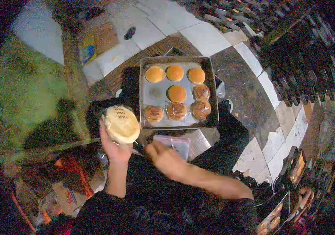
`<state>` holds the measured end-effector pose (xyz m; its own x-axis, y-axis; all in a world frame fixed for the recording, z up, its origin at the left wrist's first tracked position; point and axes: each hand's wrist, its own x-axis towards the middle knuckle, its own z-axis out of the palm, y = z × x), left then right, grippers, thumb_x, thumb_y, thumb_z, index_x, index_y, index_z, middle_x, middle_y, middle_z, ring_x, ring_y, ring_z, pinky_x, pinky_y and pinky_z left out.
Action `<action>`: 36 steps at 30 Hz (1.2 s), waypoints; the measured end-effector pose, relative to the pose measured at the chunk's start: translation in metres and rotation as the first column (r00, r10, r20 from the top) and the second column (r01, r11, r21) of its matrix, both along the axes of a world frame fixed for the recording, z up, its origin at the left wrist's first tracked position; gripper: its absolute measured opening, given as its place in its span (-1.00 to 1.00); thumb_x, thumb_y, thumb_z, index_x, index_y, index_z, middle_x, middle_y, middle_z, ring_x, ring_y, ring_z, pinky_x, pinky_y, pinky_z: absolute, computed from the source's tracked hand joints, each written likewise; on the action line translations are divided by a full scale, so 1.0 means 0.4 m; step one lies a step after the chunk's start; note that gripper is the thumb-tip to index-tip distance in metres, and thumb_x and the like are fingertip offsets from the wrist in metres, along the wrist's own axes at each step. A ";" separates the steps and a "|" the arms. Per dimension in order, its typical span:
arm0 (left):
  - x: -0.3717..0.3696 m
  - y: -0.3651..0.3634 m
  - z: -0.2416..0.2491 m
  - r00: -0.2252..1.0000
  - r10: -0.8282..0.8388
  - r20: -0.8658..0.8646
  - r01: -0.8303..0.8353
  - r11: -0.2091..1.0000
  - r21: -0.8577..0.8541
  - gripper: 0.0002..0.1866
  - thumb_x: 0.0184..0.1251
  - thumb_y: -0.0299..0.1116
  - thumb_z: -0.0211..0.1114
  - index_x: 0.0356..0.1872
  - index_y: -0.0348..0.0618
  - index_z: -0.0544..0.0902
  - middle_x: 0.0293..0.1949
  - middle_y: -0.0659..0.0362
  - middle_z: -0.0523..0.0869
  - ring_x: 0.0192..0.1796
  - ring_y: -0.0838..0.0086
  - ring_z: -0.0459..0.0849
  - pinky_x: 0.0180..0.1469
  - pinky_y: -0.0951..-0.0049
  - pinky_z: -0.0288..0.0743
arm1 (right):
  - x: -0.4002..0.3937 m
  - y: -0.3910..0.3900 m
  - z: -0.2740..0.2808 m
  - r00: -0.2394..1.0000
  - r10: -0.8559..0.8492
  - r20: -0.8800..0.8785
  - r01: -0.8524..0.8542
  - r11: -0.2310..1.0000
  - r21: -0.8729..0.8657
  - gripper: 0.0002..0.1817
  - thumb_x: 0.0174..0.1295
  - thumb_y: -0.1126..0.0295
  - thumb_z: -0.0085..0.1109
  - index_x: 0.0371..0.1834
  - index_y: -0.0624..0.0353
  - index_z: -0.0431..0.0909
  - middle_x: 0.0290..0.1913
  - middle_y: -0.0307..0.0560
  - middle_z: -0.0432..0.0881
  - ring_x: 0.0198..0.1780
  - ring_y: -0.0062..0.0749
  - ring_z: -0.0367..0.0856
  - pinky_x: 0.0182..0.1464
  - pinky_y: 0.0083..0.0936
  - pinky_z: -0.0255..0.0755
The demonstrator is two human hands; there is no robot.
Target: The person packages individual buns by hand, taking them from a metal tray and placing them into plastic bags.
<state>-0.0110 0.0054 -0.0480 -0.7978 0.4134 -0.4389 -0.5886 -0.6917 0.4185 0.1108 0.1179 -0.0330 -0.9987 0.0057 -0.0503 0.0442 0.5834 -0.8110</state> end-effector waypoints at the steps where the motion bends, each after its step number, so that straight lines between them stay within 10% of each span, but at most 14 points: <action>1: 0.002 -0.001 -0.003 1.000 0.004 -0.004 -0.004 1.000 0.004 -0.51 0.30 0.05 -0.14 0.09 -0.06 0.36 0.06 0.16 0.46 0.09 0.34 0.44 0.14 0.29 0.30 | 0.000 -0.005 0.004 0.997 0.072 0.006 -0.070 0.939 0.338 -0.80 0.08 0.51 0.02 -0.23 0.25 0.31 -0.37 0.04 0.51 -0.25 -0.19 0.58 -0.33 -0.38 0.48; 4: 0.010 -0.001 -0.050 0.999 -0.019 0.037 0.022 0.995 -0.095 -0.53 0.25 0.04 -0.05 -0.01 -0.09 0.43 -0.04 0.17 0.53 0.03 0.32 0.48 0.07 0.26 0.38 | 0.002 -0.038 0.021 0.939 0.110 0.325 -0.264 0.837 0.479 -0.77 0.12 0.39 -0.05 -0.19 0.23 0.27 -0.39 0.11 0.50 -0.29 -0.14 0.57 -0.42 -0.30 0.46; 6: 0.028 0.001 -0.073 0.997 0.068 0.042 -0.058 0.978 -0.201 -0.54 0.23 0.04 -0.04 0.00 -0.05 0.42 -0.04 0.19 0.53 0.00 0.32 0.50 0.08 0.23 0.38 | -0.005 -0.033 0.088 0.724 0.310 0.616 -0.499 0.852 0.157 -0.75 0.14 0.31 -0.04 -0.25 0.28 0.30 -0.41 0.15 0.48 -0.35 -0.11 0.55 -0.38 -0.26 0.43; 7: 0.030 0.002 -0.077 0.982 0.152 0.112 -0.122 0.964 -0.238 -0.55 0.23 0.03 -0.03 0.00 -0.04 0.41 -0.03 0.19 0.52 -0.01 0.32 0.51 0.09 0.21 0.38 | 0.069 -0.047 -0.005 0.713 0.701 -0.013 -0.677 0.683 -0.275 -0.75 0.17 0.28 -0.05 -0.34 0.30 0.32 -0.40 0.16 0.48 -0.36 -0.06 0.52 -0.32 -0.24 0.40; 9: -0.041 -0.033 -0.102 0.948 0.303 0.096 -0.285 0.944 -0.168 -0.54 0.22 0.03 -0.03 0.03 -0.01 0.40 -0.03 0.20 0.52 0.00 0.31 0.51 0.09 0.18 0.38 | 0.075 -0.041 0.107 0.514 0.856 -0.050 -0.787 0.448 -0.424 -0.82 0.16 0.39 -0.10 -0.41 0.32 0.40 -0.49 0.15 0.49 -0.41 -0.12 0.50 -0.31 -0.20 0.36; 11: -0.040 -0.016 -0.038 0.956 0.280 -0.085 -0.292 0.931 -0.217 -0.52 0.22 0.04 -0.04 0.04 -0.04 0.39 0.02 0.17 0.50 0.05 0.28 0.48 0.08 0.20 0.40 | 0.122 -0.025 0.104 0.735 0.678 -0.002 -0.629 0.680 -0.376 -0.81 0.21 0.30 -0.02 -0.32 0.21 0.44 -0.40 0.03 0.48 -0.33 -0.20 0.51 -0.24 -0.37 0.40; 14: -0.001 -0.003 0.045 0.989 0.117 -0.085 -0.122 0.991 -0.050 -0.49 0.26 0.09 -0.09 0.07 -0.05 0.37 0.04 0.19 0.47 0.11 0.35 0.43 0.14 0.31 0.31 | 0.057 0.045 0.136 0.978 -0.164 -0.129 0.156 0.985 -0.071 -0.77 0.17 0.33 0.06 -0.17 0.22 0.45 -0.29 0.02 0.53 -0.20 -0.10 0.53 -0.16 -0.36 0.41; 22: 0.048 -0.016 0.076 0.988 0.022 -0.152 -0.025 0.999 -0.020 -0.53 0.28 0.00 -0.09 0.09 -0.05 0.35 0.07 0.16 0.45 0.11 0.32 0.43 0.14 0.29 0.31 | 0.044 0.018 0.052 0.995 -0.037 0.093 0.077 0.878 -0.473 -0.82 0.08 0.49 0.15 -0.24 0.26 0.47 -0.23 -0.05 0.54 -0.21 -0.36 0.54 -0.11 -0.54 0.39; 27: 0.039 -0.022 0.028 0.985 -0.002 -0.174 -0.013 0.996 -0.086 -0.55 0.27 0.00 -0.06 0.06 -0.04 0.37 0.05 0.17 0.47 0.10 0.34 0.43 0.13 0.25 0.32 | 0.051 0.001 0.082 0.972 0.233 -0.030 -0.192 0.859 0.474 -0.82 0.19 0.39 -0.04 -0.28 0.31 0.35 -0.32 0.03 0.50 -0.30 -0.09 0.56 -0.34 -0.29 0.49; 29: 0.027 -0.023 0.024 0.988 -0.003 -0.156 -0.012 0.996 -0.092 -0.55 0.26 0.00 -0.05 0.05 -0.04 0.37 0.04 0.17 0.47 0.09 0.34 0.44 0.12 0.25 0.33 | 0.079 -0.029 0.072 0.965 0.263 0.024 -0.243 0.849 0.470 -0.81 0.21 0.37 -0.09 -0.30 0.32 0.34 -0.30 0.09 0.50 -0.31 -0.01 0.55 -0.42 -0.23 0.49; 31: -0.019 -0.033 0.008 0.985 0.158 -0.072 -0.165 0.982 -0.095 -0.54 0.25 0.02 -0.04 0.05 -0.03 0.38 0.02 0.17 0.49 0.05 0.34 0.47 0.08 0.26 0.37 | 0.105 -0.060 0.059 0.738 0.674 0.030 -0.674 0.738 -0.034 -0.80 0.20 0.36 -0.07 -0.32 0.33 0.35 -0.33 0.12 0.50 -0.31 0.04 0.54 -0.41 -0.21 0.48; 33: -0.027 -0.038 0.037 0.986 0.150 -0.072 -0.155 0.985 -0.078 -0.52 0.24 0.04 -0.03 0.05 -0.06 0.38 0.00 0.14 0.50 0.01 0.34 0.50 0.07 0.28 0.38 | 0.089 -0.038 0.102 0.769 0.633 0.094 -0.625 0.774 -0.099 -0.77 0.19 0.33 -0.03 -0.38 0.34 0.36 -0.35 0.13 0.51 -0.27 0.05 0.52 -0.36 -0.21 0.47; 35: -0.015 -0.031 0.062 0.991 0.013 -0.133 -0.028 0.993 -0.111 -0.53 0.28 0.00 -0.10 0.01 -0.14 0.40 -0.01 0.09 0.52 0.00 0.28 0.52 0.10 0.26 0.37 | 0.041 0.016 0.121 0.996 0.010 -0.093 0.000 0.994 0.107 -0.86 0.18 0.41 0.03 -0.32 0.28 0.39 -0.37 0.02 0.48 -0.28 -0.10 0.54 -0.25 -0.35 0.45; 36: -0.001 -0.027 0.052 0.975 -0.046 -0.216 0.038 0.998 -0.043 -0.54 0.29 -0.02 -0.10 0.02 -0.15 0.41 0.00 0.09 0.52 0.02 0.28 0.51 0.12 0.28 0.35 | 0.036 0.019 0.112 0.995 0.009 -0.099 0.002 0.994 0.111 -0.86 0.18 0.41 0.03 -0.32 0.28 0.39 -0.37 0.02 0.48 -0.28 -0.10 0.54 -0.25 -0.35 0.45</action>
<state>-0.0116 -0.0053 -0.0271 -0.8582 0.4345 -0.2735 -0.5088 -0.6491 0.5655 0.1251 0.1255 0.0117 -0.9988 0.0027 0.0498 -0.0352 0.6699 -0.7416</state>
